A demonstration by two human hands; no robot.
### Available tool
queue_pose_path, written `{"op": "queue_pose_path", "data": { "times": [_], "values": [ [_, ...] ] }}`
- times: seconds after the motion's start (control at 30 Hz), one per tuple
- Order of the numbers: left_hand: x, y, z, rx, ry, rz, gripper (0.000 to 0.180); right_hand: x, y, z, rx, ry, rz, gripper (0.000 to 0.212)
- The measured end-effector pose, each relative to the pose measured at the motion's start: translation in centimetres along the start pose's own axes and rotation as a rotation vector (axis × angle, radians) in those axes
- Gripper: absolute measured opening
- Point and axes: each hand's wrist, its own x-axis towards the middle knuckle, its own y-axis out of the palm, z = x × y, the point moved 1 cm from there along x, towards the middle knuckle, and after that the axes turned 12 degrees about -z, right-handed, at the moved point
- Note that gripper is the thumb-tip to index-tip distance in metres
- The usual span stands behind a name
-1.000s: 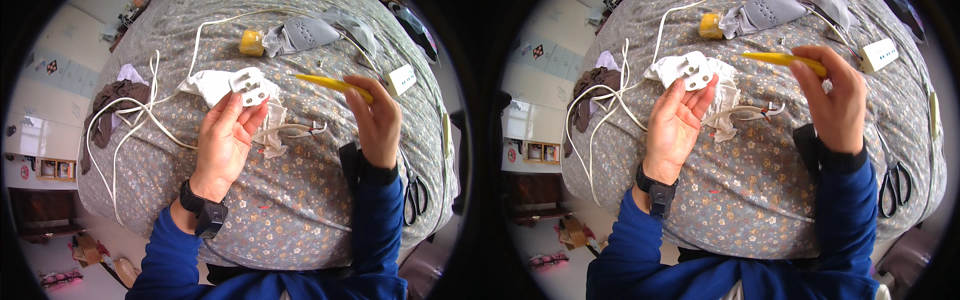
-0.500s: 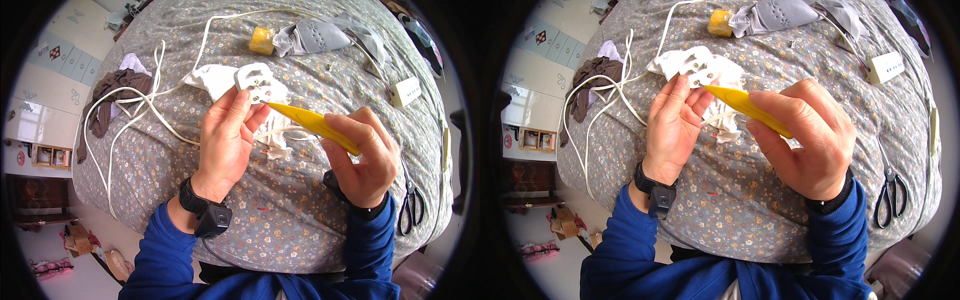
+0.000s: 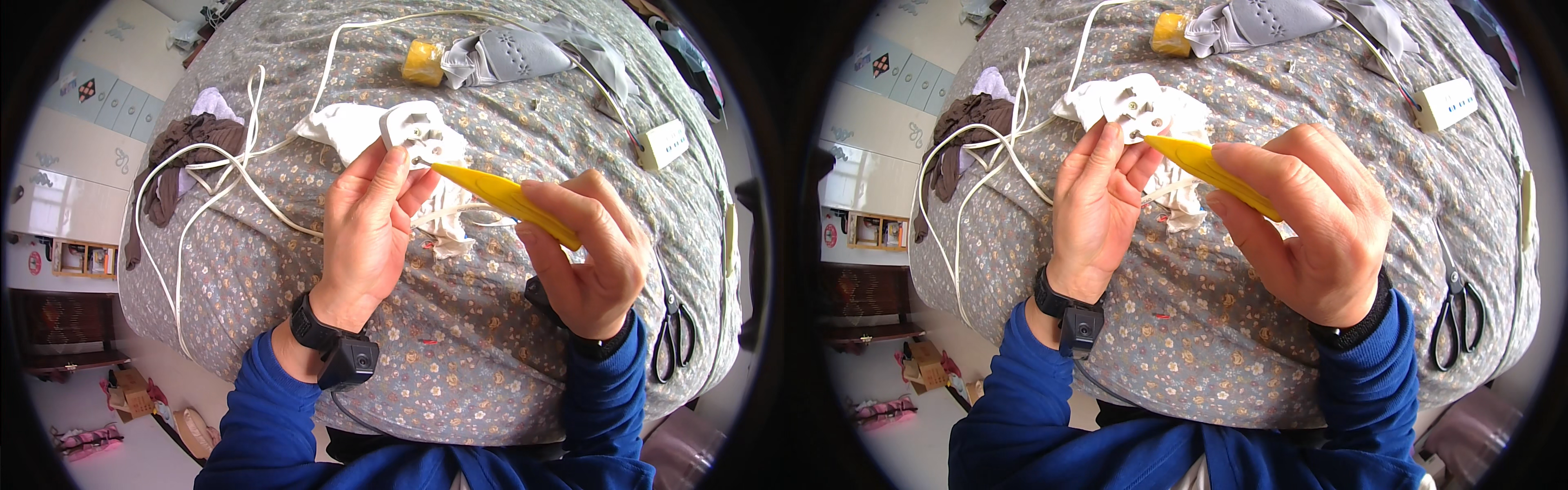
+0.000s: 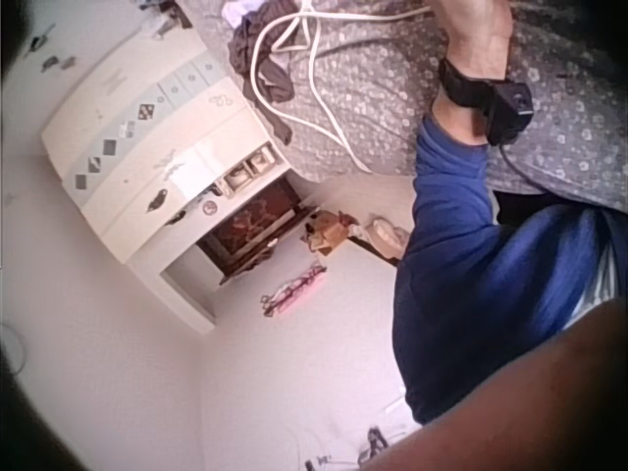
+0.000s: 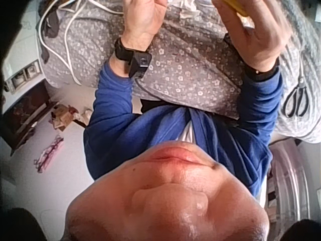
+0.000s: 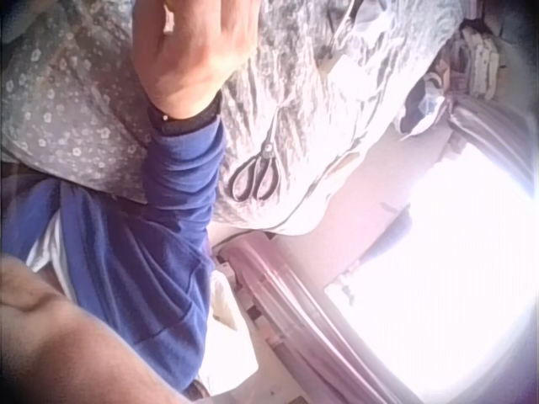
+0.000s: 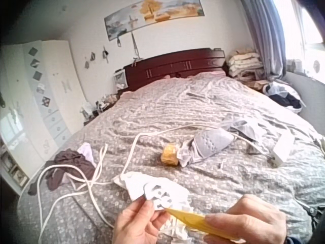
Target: The person uses a yellow screwdriver to tighten screws on a white electrical plug, then closes the plug housing. They walk to a storage closet and place the plug and screwdriver into a blue bin among other items.
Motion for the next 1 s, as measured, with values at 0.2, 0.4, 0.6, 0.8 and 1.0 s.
{"op": "queue_pose_path", "data": {
  "times": [0.2,0.4,0.6,0.8,1.0],
  "values": [
    [-0.2,0.2,-0.1,0.032,0.011,-0.003,0.029,0.0,-0.2,0.3,-0.011,-0.045,0.061,0.030],
    [-0.1,0.5,0.0,0.013,0.021,-0.006,0.032,0.0,0.0,0.6,-0.129,-0.135,0.094,0.033],
    [-0.1,0.5,-0.1,0.009,0.023,0.025,0.031,-0.1,-0.1,1.2,-0.184,-0.081,0.151,0.035],
    [0.0,0.4,0.0,0.027,0.030,-0.015,0.031,-0.4,0.3,1.4,-0.062,0.107,0.279,0.035],
    [-0.1,0.5,0.2,0.053,0.096,0.042,0.033,-1.2,1.4,1.8,0.283,0.551,0.255,0.033]
  ]
}}
